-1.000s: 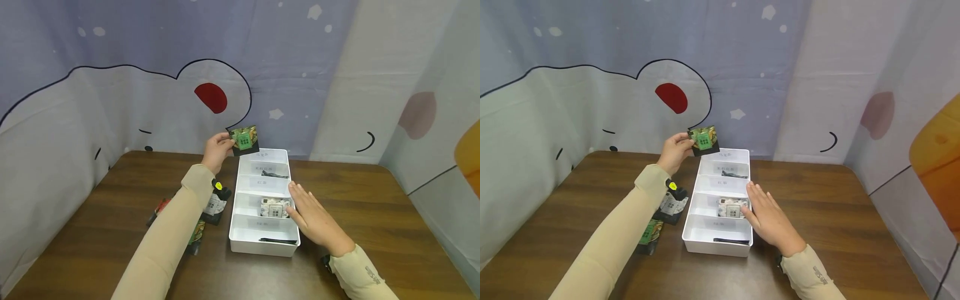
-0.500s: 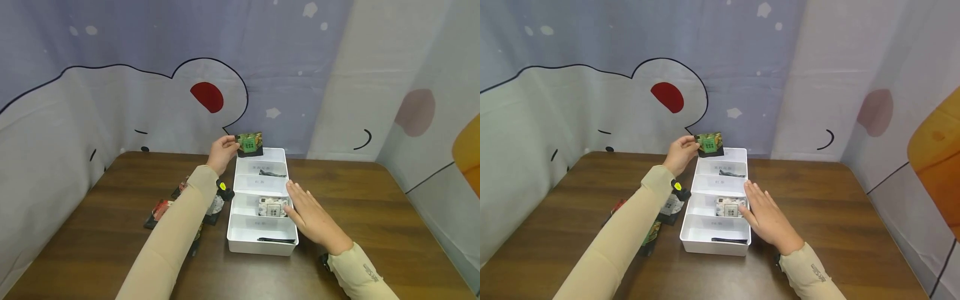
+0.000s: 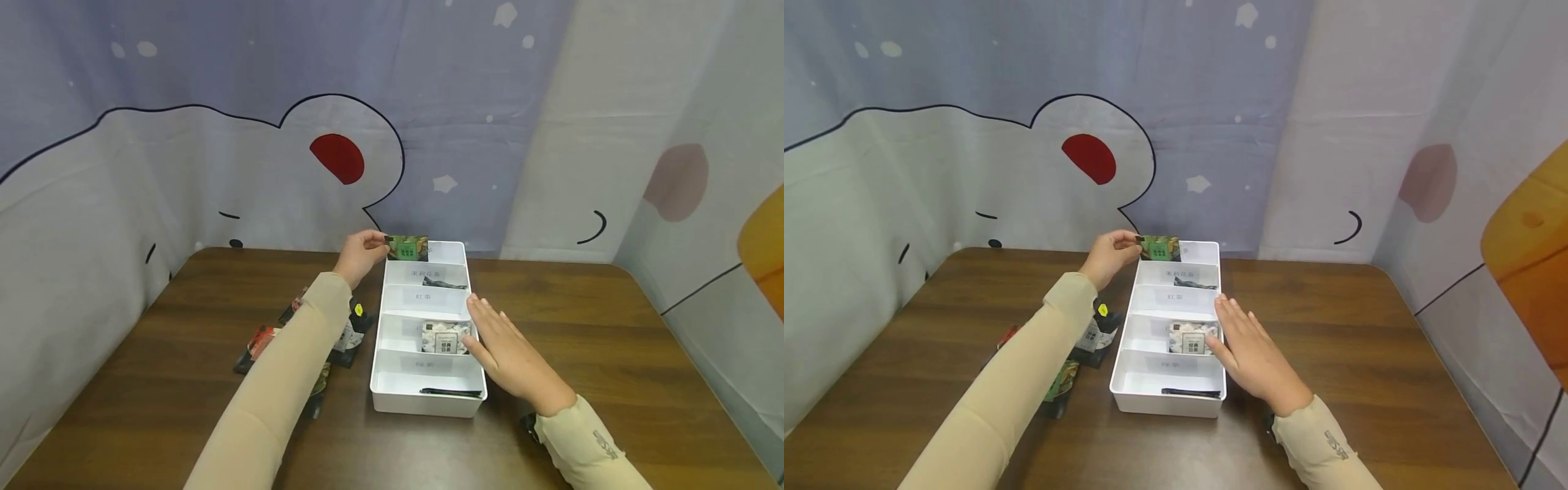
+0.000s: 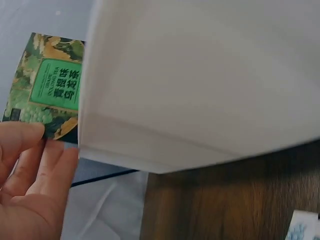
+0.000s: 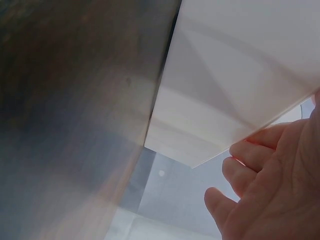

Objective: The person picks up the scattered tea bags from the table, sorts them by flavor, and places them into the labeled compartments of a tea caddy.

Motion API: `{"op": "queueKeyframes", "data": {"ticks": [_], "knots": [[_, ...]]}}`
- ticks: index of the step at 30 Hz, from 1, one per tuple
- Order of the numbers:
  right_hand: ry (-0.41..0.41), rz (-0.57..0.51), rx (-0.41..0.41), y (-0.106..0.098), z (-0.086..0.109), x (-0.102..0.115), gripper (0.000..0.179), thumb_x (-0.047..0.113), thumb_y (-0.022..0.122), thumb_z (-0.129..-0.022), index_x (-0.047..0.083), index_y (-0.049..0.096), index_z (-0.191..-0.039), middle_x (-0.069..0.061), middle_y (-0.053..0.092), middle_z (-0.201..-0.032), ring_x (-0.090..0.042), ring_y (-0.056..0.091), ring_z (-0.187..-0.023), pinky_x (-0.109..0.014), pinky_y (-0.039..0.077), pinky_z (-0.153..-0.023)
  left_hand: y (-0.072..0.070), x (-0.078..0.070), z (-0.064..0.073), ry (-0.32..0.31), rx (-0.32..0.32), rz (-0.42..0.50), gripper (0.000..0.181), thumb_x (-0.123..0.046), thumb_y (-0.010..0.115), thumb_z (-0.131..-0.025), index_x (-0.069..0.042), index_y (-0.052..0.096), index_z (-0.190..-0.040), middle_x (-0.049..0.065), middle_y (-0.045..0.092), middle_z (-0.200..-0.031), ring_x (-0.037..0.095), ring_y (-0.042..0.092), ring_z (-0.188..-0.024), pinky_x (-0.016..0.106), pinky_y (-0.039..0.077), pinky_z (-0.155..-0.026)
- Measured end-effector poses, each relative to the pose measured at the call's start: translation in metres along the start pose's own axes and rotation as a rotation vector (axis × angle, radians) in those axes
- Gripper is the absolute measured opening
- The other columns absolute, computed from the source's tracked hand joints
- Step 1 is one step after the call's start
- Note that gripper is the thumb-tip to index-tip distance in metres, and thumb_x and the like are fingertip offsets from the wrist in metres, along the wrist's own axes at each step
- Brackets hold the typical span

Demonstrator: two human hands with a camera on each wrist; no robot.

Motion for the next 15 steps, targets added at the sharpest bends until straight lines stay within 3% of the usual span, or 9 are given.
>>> {"op": "queueKeyframes", "data": {"ticks": [7,15], "knots": [[0.001,0.000,0.003,0.001,0.001,-0.001,0.067,0.040,0.039,-0.110,0.001,0.020,-0.160,-0.013,0.020,-0.167,-0.034,0.015,-0.154,-0.056,0.015,-0.123,-0.002,0.002,0.003,0.064,0.059,-0.194,0.018,-0.005,0.066,-0.098,-0.002,0.070,-0.116,0.013,0.069,-0.111,0.027,0.065,-0.105,0.041,0.054,-0.094],[0.000,-0.007,0.004,0.001,0.001,-0.002,0.067,0.040,0.040,-0.110,0.001,0.020,-0.161,-0.013,0.020,-0.167,-0.034,0.015,-0.154,-0.056,0.015,-0.123,-0.001,-0.002,0.010,0.134,0.106,-0.292,0.014,-0.007,0.064,-0.100,-0.006,0.073,-0.111,0.010,0.069,-0.114,0.025,0.063,-0.107,0.038,0.054,-0.097]]}}
Point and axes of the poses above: each hand's wrist, its own z-axis away from the middle knuckle, its own y-axis out of the palm, x = y × z, the point moved 5 cm from there along -z, towards the middle knuckle
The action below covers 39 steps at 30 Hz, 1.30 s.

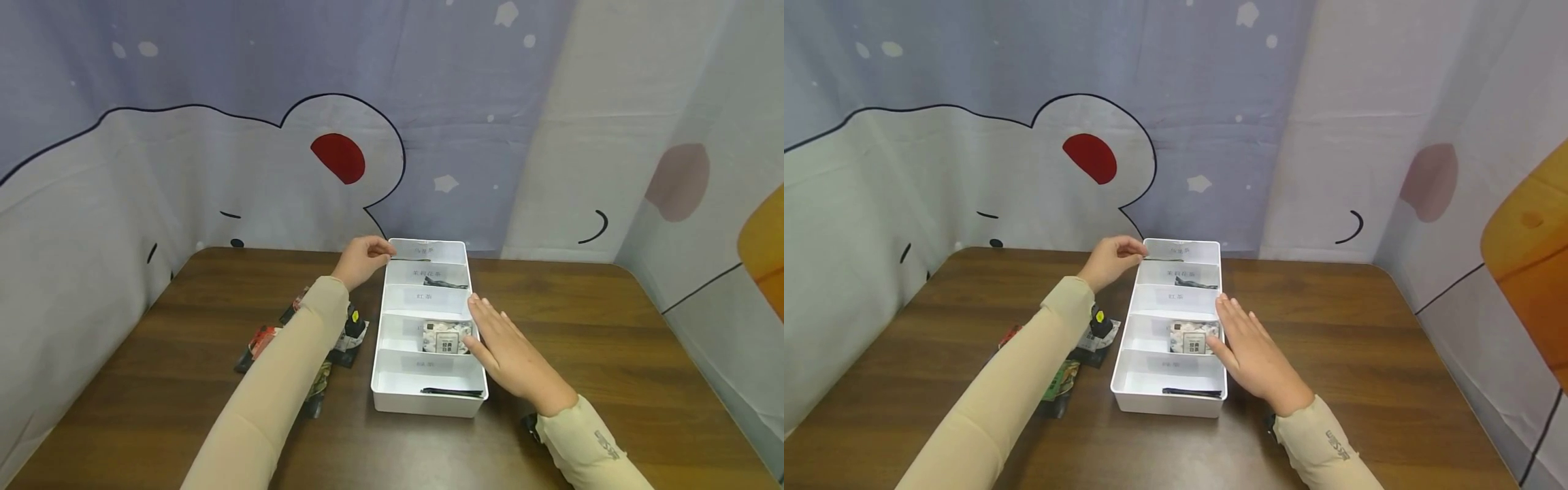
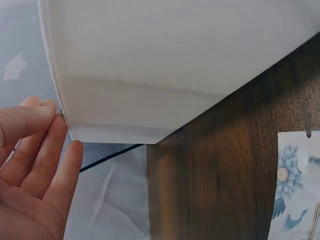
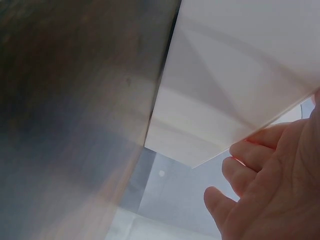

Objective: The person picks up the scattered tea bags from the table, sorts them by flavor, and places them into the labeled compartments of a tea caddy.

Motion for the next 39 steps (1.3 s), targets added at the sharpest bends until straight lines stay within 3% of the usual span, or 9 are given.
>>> {"op": "queueKeyframes", "data": {"ticks": [11,23,31,39], "knots": [[-0.011,-0.003,0.001,0.000,-0.002,0.002,0.067,0.040,0.039,-0.110,-0.001,0.020,-0.160,-0.015,0.020,-0.167,-0.035,0.015,-0.154,-0.056,0.015,-0.123,-0.008,-0.002,0.013,0.011,0.023,0.021,0.022,-0.012,0.062,-0.102,-0.004,0.069,-0.122,0.010,0.067,-0.123,0.026,0.061,-0.115,0.040,0.050,-0.104],[-0.013,-0.014,-0.007,0.002,-0.002,0.001,0.066,0.035,0.043,-0.109,-0.002,0.022,-0.159,-0.016,0.022,-0.166,-0.036,0.017,-0.153,-0.056,0.016,-0.123,-0.028,-0.010,0.045,-0.025,0.118,-0.054,0.027,-0.018,0.060,-0.103,-0.007,0.064,-0.128,0.011,0.063,-0.131,0.030,0.055,-0.126,0.050,0.045,-0.109],[-0.010,-0.010,-0.013,0.003,-0.004,-0.002,0.067,0.039,0.041,-0.110,-0.001,0.022,-0.160,-0.015,0.022,-0.166,-0.035,0.016,-0.154,-0.057,0.016,-0.122,-0.049,-0.001,0.063,-0.047,0.056,-0.126,0.029,-0.018,0.060,-0.104,-0.007,0.061,-0.130,0.014,0.063,-0.132,0.033,0.056,-0.126,0.053,0.045,-0.108],[-0.015,-0.009,-0.009,0.003,-0.004,-0.002,0.067,0.039,0.040,-0.110,-0.002,0.022,-0.159,-0.016,0.021,-0.166,-0.035,0.016,-0.153,-0.057,0.016,-0.122,-0.066,0.022,0.074,-0.118,0.008,-0.230,0.034,-0.016,0.058,-0.104,-0.001,0.058,-0.135,0.020,0.060,-0.135,0.038,0.056,-0.126,0.055,0.045,-0.107]]}}
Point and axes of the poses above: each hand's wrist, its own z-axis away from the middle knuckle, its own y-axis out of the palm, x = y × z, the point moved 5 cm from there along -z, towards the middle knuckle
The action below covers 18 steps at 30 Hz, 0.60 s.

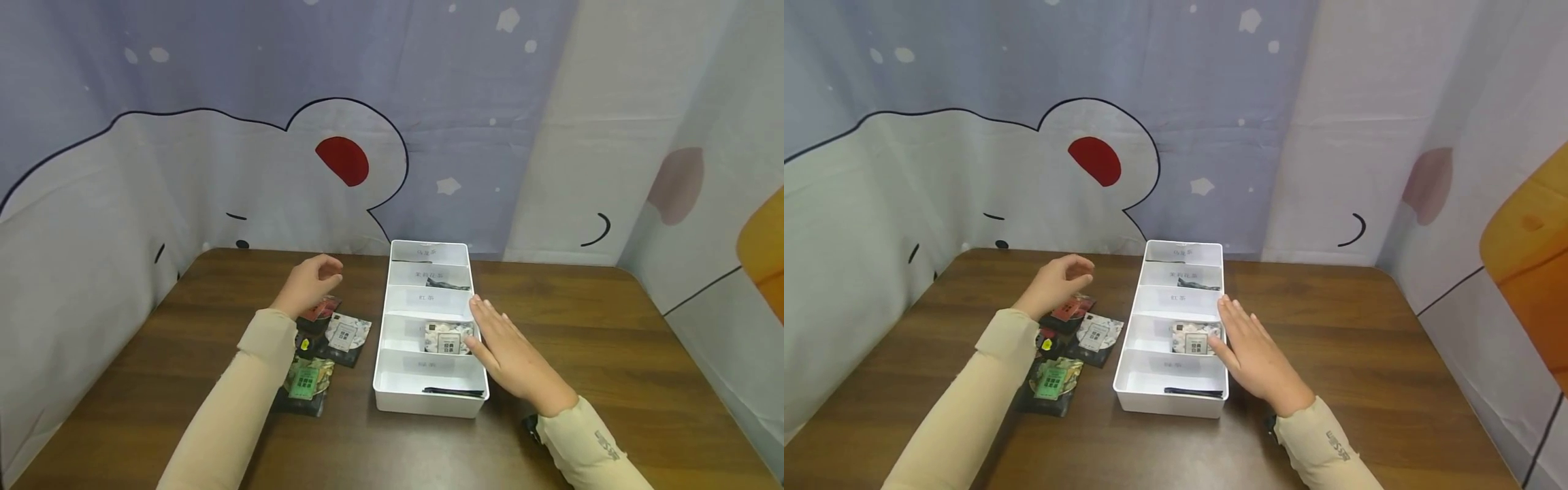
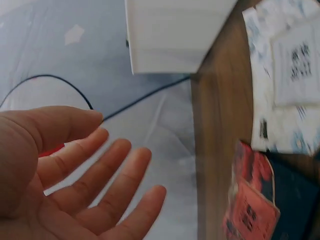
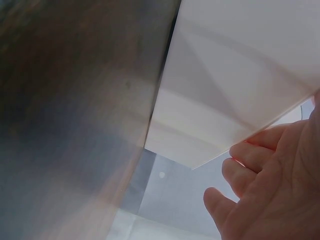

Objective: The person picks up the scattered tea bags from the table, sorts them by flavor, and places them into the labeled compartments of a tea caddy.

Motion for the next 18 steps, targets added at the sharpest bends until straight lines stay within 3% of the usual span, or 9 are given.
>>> {"op": "queueKeyframes", "data": {"ticks": [18], "knots": [[0.006,0.011,0.000,0.000,0.000,0.000,0.067,0.039,0.041,-0.110,-0.001,0.022,-0.160,-0.015,0.022,-0.166,-0.035,0.016,-0.154,-0.057,0.015,-0.123,-0.016,0.046,0.008,-0.172,-0.009,-0.081,0.044,-0.018,0.060,-0.102,0.006,0.052,-0.139,0.029,0.055,-0.138,0.045,0.052,-0.127,0.060,0.044,-0.105]]}}
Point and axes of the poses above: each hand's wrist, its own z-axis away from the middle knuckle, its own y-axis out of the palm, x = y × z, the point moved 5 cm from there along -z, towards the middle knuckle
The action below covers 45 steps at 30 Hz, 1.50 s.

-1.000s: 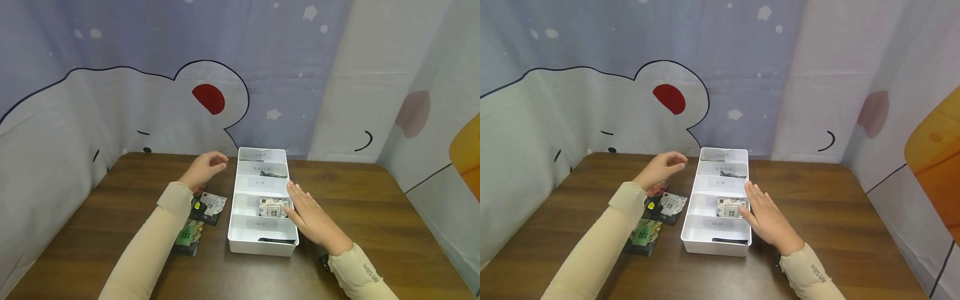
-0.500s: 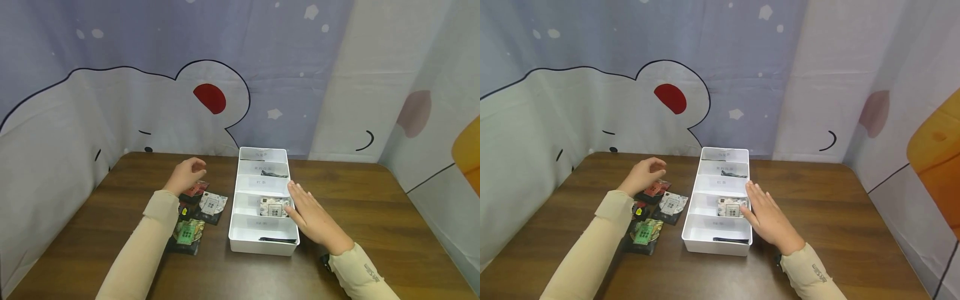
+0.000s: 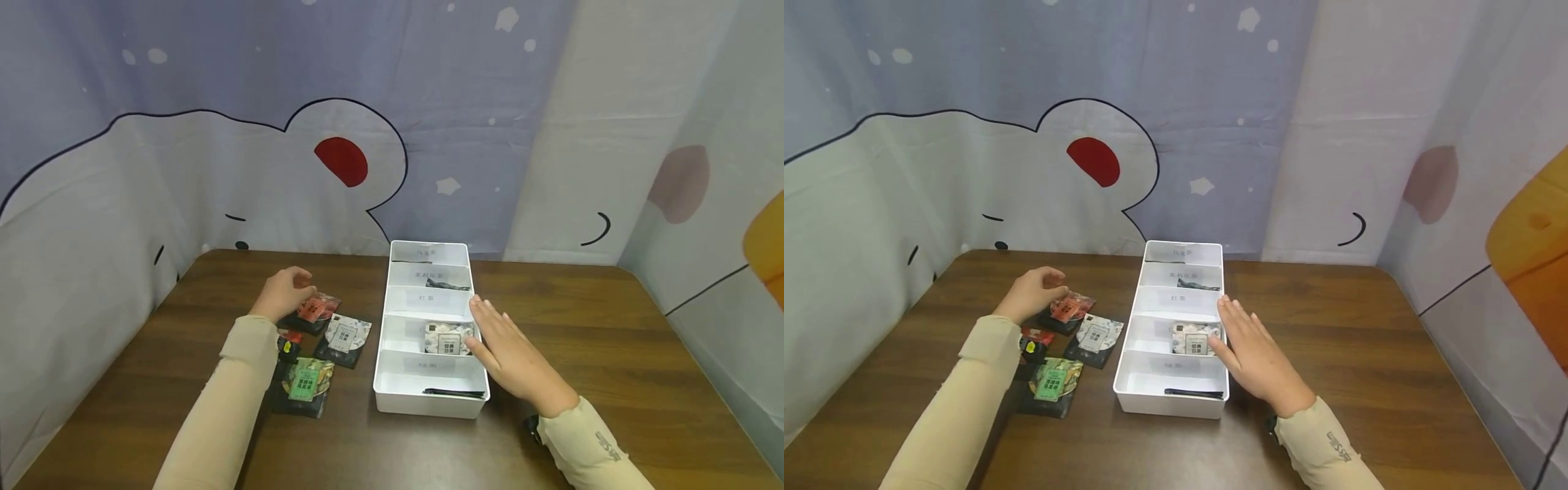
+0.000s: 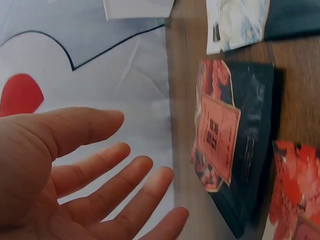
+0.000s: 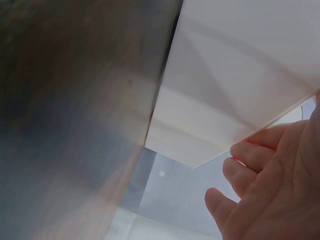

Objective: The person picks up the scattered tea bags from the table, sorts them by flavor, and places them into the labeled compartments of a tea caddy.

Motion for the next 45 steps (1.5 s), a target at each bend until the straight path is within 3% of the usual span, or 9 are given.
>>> {"op": "queueKeyframes", "data": {"ticks": [12,24,35,45], "knots": [[0.002,-0.001,0.001,0.000,-0.001,0.000,0.067,0.040,0.040,-0.110,-0.001,0.022,-0.160,-0.015,0.022,-0.166,-0.035,0.016,-0.154,-0.057,0.016,-0.123,0.001,0.024,-0.009,-0.104,0.043,-0.029,0.042,-0.015,0.059,-0.102,0.010,0.055,-0.134,0.033,0.054,-0.135,0.048,0.054,-0.123,0.059,0.048,-0.100],[-0.004,-0.007,-0.002,0.000,0.001,0.000,0.067,0.039,0.040,-0.110,-0.002,0.022,-0.160,-0.016,0.022,-0.166,-0.035,0.017,-0.154,-0.057,0.016,-0.123,0.007,0.032,-0.015,-0.187,0.062,-0.007,0.034,-0.013,0.061,-0.099,0.010,0.062,-0.125,0.032,0.058,-0.130,0.043,0.057,-0.114,0.057,0.049,-0.100],[-0.007,-0.015,-0.002,0.001,0.001,0.000,0.067,0.039,0.041,-0.110,-0.001,0.021,-0.160,-0.016,0.021,-0.166,-0.035,0.016,-0.154,-0.057,0.016,-0.123,0.010,0.037,-0.018,-0.184,0.049,0.046,0.029,-0.009,0.060,-0.099,0.009,0.066,-0.120,0.030,0.061,-0.123,0.037,0.059,-0.102,0.050,0.054,-0.090],[-0.009,-0.010,0.003,0.000,0.000,0.000,0.067,0.039,0.040,-0.110,-0.001,0.020,-0.160,-0.016,0.021,-0.166,-0.037,0.016,-0.153,-0.058,0.017,-0.122,0.007,0.042,-0.023,-0.153,0.085,0.092,0.033,-0.011,0.052,-0.105,0.007,0.062,-0.131,0.030,0.057,-0.134,0.039,0.056,-0.116,0.055,0.051,-0.097]]}}
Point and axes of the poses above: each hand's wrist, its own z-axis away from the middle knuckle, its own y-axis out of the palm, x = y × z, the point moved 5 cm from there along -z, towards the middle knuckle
